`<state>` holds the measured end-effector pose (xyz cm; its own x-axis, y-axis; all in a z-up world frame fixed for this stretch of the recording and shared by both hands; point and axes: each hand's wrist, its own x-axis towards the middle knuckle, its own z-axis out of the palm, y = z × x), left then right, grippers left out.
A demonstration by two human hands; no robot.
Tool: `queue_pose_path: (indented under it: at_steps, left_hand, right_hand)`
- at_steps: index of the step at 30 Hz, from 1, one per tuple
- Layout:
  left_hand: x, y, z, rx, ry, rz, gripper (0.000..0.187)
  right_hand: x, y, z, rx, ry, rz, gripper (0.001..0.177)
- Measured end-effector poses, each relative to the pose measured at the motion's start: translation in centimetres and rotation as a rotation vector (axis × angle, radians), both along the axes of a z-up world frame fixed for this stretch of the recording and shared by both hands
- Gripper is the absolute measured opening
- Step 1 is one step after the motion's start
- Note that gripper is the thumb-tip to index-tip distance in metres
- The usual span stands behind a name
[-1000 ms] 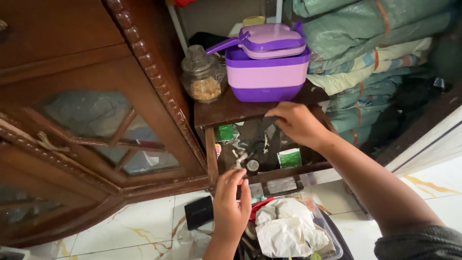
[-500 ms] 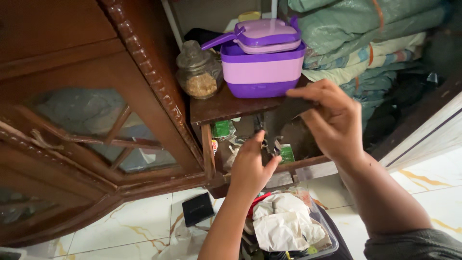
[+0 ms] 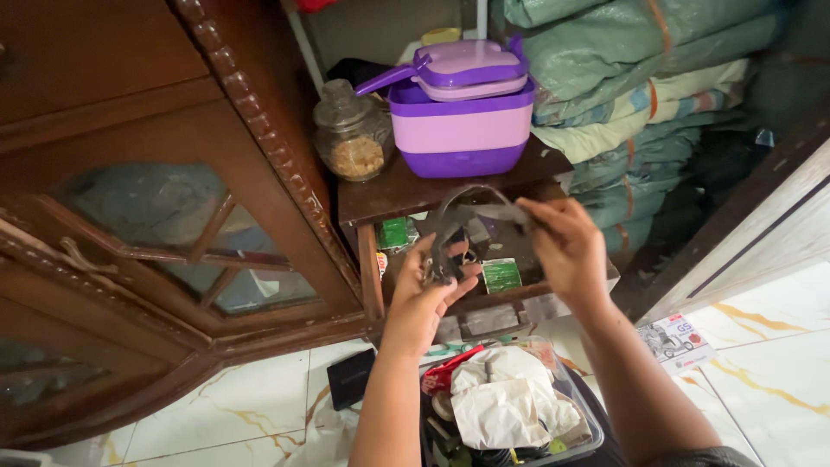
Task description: The person sits on the floor and sorts through a cluttered wooden drawer, picking up various items such as a wallet, a measuring tape, a black box, and papers. They examine each item briefly and place them into a clear plastic container resting on their lap.
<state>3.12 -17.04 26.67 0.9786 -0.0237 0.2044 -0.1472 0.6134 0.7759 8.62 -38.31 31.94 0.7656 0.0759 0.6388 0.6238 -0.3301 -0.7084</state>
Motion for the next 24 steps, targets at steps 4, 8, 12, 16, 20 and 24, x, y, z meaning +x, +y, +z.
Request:
queue_pose_path:
  at_steps: [4,8,12,16,20,24]
  left_hand:
    - [-1.7,-0.8,0.9,0.02,-0.099,-0.022,0.085]
    - [-2.7,-2.2,0.7,0.081,-0.028,0.054,0.081]
    - [-4.0,-3.7,-1.4,0.298,-0.141,0.26,0.033]
    - [-7.2,-4.2,-4.0,0.385,-0.098,0.272,0.023]
    - [-9.6,-4.2,-5.3,0.788,-0.11,0.201,0.031]
    - [-10.7,-4.4,-7.9,1.384,-0.298,0.237,0.063]
  right_hand:
    - [-2.1,0.9,-1.3,-0.084,0.064,0.12,0.04]
    - [-5.9,2.3,-2.1,-0.16,-0.131,0.267,0.051]
    - [-8.4,1.9,-3.4,-0.262,-0.3,0.374,0.035]
    - [-9.3,-1.8,-5.9,-0.234,-0.224,0.543,0.022]
    - [-9.1,-5.9,-8.8,-0.14,0.025,0.696,0.008]
    - [-9.7,-6.5,-10.2,-0.184,0.195,0.646,0.033]
